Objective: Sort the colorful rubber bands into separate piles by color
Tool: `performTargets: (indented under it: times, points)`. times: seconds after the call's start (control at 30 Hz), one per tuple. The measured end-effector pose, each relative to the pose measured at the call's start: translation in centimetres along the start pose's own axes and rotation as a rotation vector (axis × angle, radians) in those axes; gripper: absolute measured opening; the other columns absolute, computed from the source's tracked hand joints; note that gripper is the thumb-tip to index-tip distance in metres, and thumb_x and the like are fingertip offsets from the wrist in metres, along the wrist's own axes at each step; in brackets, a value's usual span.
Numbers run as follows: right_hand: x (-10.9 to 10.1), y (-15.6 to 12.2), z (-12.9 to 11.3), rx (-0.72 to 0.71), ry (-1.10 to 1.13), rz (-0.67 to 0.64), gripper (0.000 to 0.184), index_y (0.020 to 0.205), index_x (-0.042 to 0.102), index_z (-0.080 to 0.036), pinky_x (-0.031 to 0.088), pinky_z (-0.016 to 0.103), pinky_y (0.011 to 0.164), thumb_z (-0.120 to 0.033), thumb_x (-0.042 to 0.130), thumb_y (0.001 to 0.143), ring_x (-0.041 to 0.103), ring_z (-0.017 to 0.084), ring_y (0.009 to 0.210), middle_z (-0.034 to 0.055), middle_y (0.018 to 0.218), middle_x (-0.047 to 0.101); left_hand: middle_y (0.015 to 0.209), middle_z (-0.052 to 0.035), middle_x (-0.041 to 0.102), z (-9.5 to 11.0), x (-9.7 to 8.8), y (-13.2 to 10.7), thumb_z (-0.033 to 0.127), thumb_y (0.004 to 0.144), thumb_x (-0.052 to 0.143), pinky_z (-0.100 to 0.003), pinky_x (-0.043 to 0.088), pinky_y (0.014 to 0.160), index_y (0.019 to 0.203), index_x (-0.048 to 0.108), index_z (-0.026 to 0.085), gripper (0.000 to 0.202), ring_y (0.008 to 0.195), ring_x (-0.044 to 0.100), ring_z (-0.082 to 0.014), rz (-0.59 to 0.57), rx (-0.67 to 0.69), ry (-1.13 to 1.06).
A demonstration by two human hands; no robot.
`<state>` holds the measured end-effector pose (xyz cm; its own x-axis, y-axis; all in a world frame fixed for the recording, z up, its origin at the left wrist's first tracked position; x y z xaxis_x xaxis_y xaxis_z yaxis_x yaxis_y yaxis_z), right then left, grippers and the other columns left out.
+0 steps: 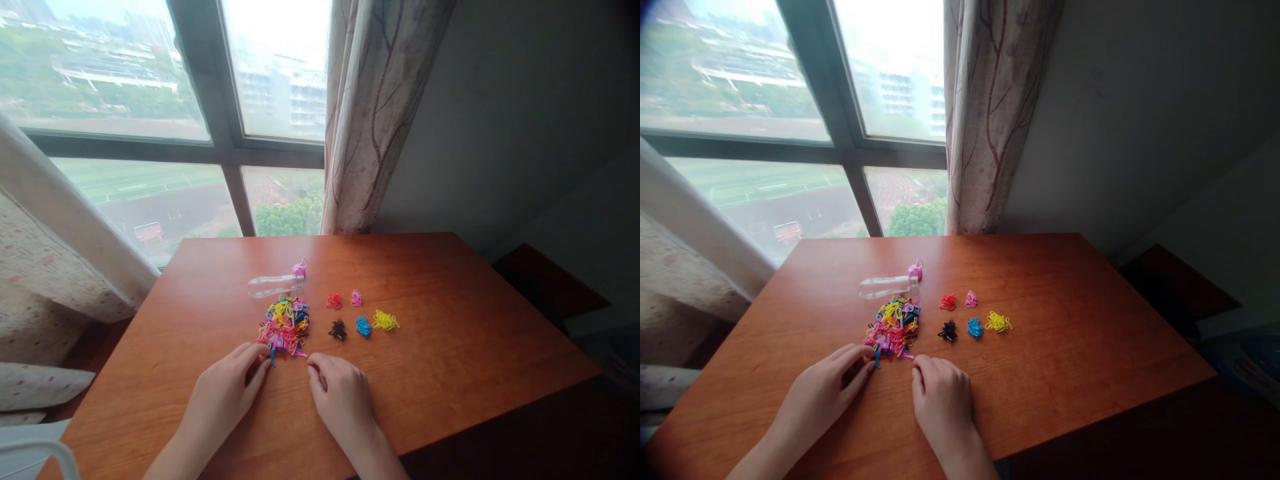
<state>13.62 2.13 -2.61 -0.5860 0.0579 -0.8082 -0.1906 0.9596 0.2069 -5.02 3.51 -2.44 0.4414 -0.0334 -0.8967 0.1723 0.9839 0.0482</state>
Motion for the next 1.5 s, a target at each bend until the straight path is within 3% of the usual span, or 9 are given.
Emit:
performTargets:
  times: [0.4, 0.73, 1.1, 1.5]
  points:
    - [0.1, 0.5, -0.5, -0.003, -0.039, -0.038, 0.014, 0.086, 0.064, -0.024, 0.032, 0.026, 0.061, -0.013, 0.056, 0.088, 0.065, 0.016, 0.071, -0.0025, 0.078, 0.07, 0.091, -0.0002, 0.07, 2.0, 1.1, 0.2, 0.029, 0.093, 0.046, -0.023, 0.049, 0.067, 0.095, 0.066, 0.027, 0.02, 0.077, 0.068, -0.016, -0.019, 0.098, -0.078]
    - [0.3, 0.9, -0.6, 0.007, -0.016, -0.028, 0.025, 0.107, 0.065, -0.026, 0.037, 0.024, 0.064, -0.013, 0.057, 0.087, 0.067, 0.017, 0.075, -0.0002, 0.085, 0.073, 0.095, -0.0017, 0.072, 1.5, 0.5, -0.3, 0.027, 0.092, 0.049, -0.023, 0.053, 0.072, 0.101, 0.068, 0.026, 0.021, 0.08, 0.07, -0.0159, 0.122, 0.145, -0.161]
    - [0.5, 1.5, -1.5, 0.005, -0.037, 0.008, 0.003, 0.086, 0.062, -0.023, 0.031, 0.025, 0.058, -0.02, 0.064, 0.087, 0.064, 0.014, 0.064, -0.0026, 0.071, 0.068, 0.093, -0.0025, 0.072, 2.0, 0.6, -0.3, 0.026, 0.093, 0.046, -0.024, 0.052, 0.071, 0.098, 0.067, 0.025, 0.021, 0.079, 0.069, -0.0162, 0.052, 0.116, -0.119]
    - [0.7, 1.9, -1.3, 0.034, -0.014, 0.039, 0.012, 0.085, 0.063, -0.022, 0.03, 0.024, 0.059, -0.013, 0.056, 0.089, 0.064, 0.014, 0.065, -0.0015, 0.071, 0.068, 0.089, -0.0013, 0.071, 2.1, 0.9, -0.3, 0.026, 0.094, 0.045, -0.023, 0.049, 0.067, 0.097, 0.066, 0.025, 0.022, 0.076, 0.067, -0.0154, 0.039, 0.12, -0.084]
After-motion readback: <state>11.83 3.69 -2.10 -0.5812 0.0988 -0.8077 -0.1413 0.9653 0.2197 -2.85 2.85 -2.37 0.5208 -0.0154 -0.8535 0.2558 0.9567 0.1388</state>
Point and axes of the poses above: each hand's wrist, its own y-axis towards the middle knuckle, its own x-axis out of the palm, z = x × y, the point moved 8 cm from there along y, towards the middle knuckle
